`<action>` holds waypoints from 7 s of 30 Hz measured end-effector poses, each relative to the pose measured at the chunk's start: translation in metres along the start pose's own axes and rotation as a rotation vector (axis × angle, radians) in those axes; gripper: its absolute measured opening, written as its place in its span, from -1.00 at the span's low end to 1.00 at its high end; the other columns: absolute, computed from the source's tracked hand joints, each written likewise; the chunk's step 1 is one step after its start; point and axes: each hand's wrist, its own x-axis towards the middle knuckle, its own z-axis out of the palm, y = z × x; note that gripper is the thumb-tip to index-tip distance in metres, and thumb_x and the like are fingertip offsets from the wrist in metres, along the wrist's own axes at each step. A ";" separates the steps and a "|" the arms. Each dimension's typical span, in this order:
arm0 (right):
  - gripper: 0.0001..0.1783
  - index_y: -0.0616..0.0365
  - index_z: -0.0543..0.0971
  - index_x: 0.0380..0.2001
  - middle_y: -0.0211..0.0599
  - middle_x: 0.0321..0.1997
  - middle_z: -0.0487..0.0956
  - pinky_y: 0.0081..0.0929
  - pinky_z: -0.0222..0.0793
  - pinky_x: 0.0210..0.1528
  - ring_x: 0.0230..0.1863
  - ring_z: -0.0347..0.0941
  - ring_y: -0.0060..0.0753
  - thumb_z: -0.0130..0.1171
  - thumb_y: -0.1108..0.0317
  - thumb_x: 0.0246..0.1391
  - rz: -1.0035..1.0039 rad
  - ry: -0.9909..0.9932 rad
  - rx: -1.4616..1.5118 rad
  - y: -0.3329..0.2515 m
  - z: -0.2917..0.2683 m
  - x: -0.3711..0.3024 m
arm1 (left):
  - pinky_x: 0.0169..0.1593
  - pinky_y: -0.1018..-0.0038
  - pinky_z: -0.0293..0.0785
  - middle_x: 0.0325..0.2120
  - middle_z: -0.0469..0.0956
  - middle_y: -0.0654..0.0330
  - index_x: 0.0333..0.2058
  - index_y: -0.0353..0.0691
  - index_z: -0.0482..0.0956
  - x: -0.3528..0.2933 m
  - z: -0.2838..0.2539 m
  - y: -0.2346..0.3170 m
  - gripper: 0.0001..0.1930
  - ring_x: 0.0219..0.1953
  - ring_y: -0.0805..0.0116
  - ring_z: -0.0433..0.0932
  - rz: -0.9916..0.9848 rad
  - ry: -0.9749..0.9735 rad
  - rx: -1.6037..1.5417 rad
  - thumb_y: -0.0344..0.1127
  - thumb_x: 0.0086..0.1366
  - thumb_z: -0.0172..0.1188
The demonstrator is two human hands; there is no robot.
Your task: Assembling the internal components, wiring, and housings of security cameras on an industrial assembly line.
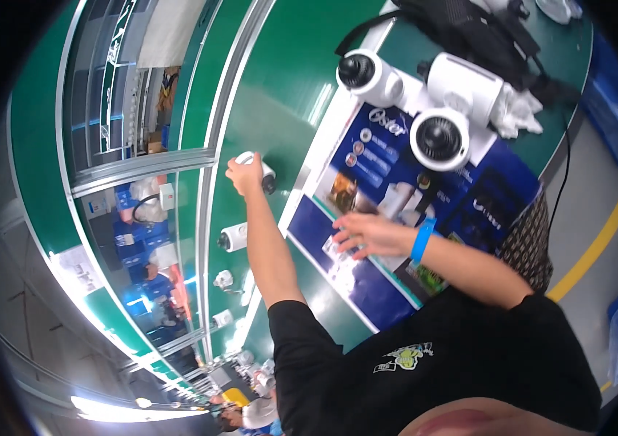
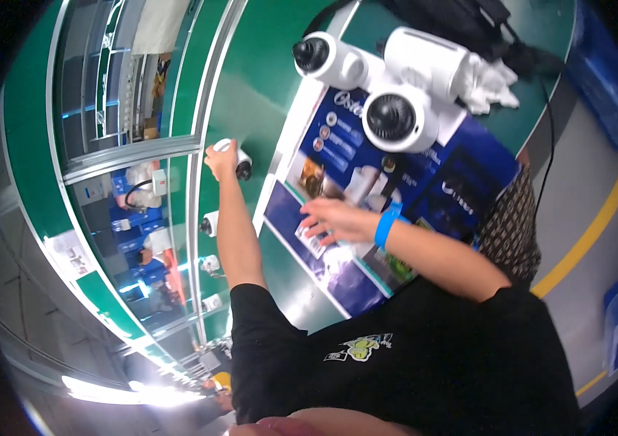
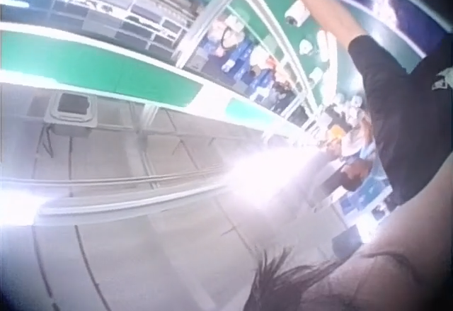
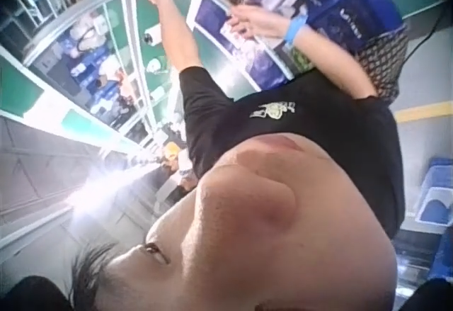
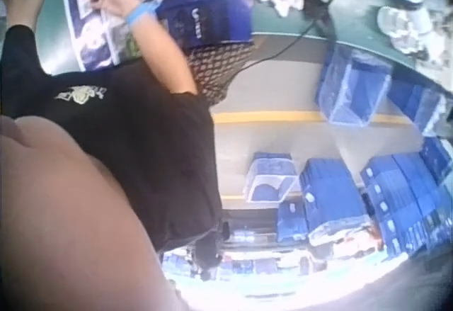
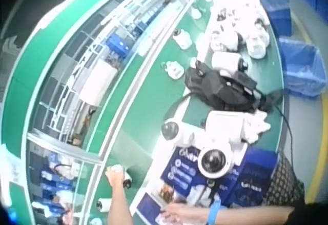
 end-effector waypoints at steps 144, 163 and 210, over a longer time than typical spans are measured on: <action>-0.72 0.25 0.58 -0.26 -0.22 -0.40 0.60 -0.44 0.42 -0.23 -0.38 0.52 -0.31 0.22 0.31 -0.02 -0.422 0.297 -2.169 -0.111 0.056 -0.061 | 0.10 0.31 0.35 0.07 0.24 -0.12 0.22 -0.41 0.00 -0.209 0.023 -0.081 0.15 0.07 0.12 0.35 0.325 0.032 -1.158 -0.24 -0.28 0.60; -0.46 0.23 0.31 0.12 -0.12 -0.56 0.55 -0.21 0.35 -0.61 -0.63 0.48 -0.05 0.13 0.32 0.07 -0.178 0.651 -2.448 0.027 0.039 -0.094 | 0.11 0.32 0.35 0.04 0.26 -0.15 0.19 -0.52 0.00 -0.190 0.043 -0.089 0.15 0.07 0.13 0.36 0.293 -0.023 -1.342 -0.21 -0.28 0.61; -0.74 0.15 0.53 -0.47 -0.34 -0.29 0.46 -0.40 0.47 -0.32 -0.24 0.48 -0.33 0.20 0.16 -0.02 -0.274 -0.042 -2.796 -0.036 0.037 -0.049 | 0.11 0.36 0.33 0.01 0.25 0.08 0.13 -0.29 0.17 -0.207 0.040 -0.079 -0.03 0.05 0.22 0.35 0.613 -0.035 -1.303 -0.48 -0.32 0.52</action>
